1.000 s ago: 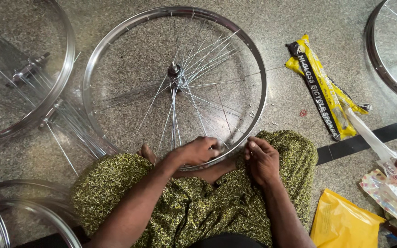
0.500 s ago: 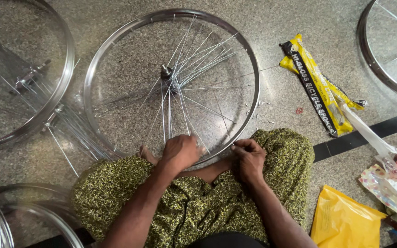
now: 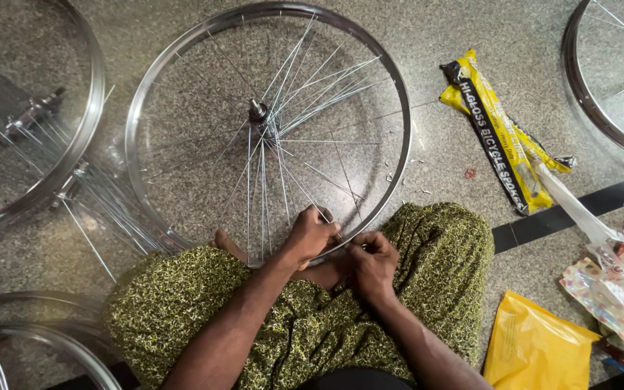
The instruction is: The person inserts metal spokes into the holes of a bicycle wheel rim and hub by hand while sitting on the floor. They thread each spoke through the hub flange and then through the corresponding eyelet on the rim.
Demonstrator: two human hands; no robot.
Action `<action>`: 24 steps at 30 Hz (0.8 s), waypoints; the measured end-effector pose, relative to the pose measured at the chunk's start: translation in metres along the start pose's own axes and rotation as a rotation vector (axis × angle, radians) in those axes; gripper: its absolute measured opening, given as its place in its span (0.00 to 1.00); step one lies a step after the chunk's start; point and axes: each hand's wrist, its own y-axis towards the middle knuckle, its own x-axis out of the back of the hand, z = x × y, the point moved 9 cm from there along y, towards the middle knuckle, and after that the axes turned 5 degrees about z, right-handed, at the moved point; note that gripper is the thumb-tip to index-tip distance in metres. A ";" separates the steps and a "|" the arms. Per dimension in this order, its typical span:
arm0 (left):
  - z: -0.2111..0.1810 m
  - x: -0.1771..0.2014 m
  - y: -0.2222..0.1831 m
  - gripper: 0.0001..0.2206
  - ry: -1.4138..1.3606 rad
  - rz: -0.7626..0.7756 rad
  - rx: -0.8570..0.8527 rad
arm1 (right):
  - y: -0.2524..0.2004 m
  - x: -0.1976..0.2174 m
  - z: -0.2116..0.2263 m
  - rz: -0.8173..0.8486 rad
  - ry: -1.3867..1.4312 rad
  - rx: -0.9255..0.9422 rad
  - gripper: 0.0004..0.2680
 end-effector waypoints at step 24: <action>0.005 -0.012 0.008 0.08 -0.049 -0.027 -0.090 | 0.001 0.005 -0.012 0.076 0.040 0.255 0.07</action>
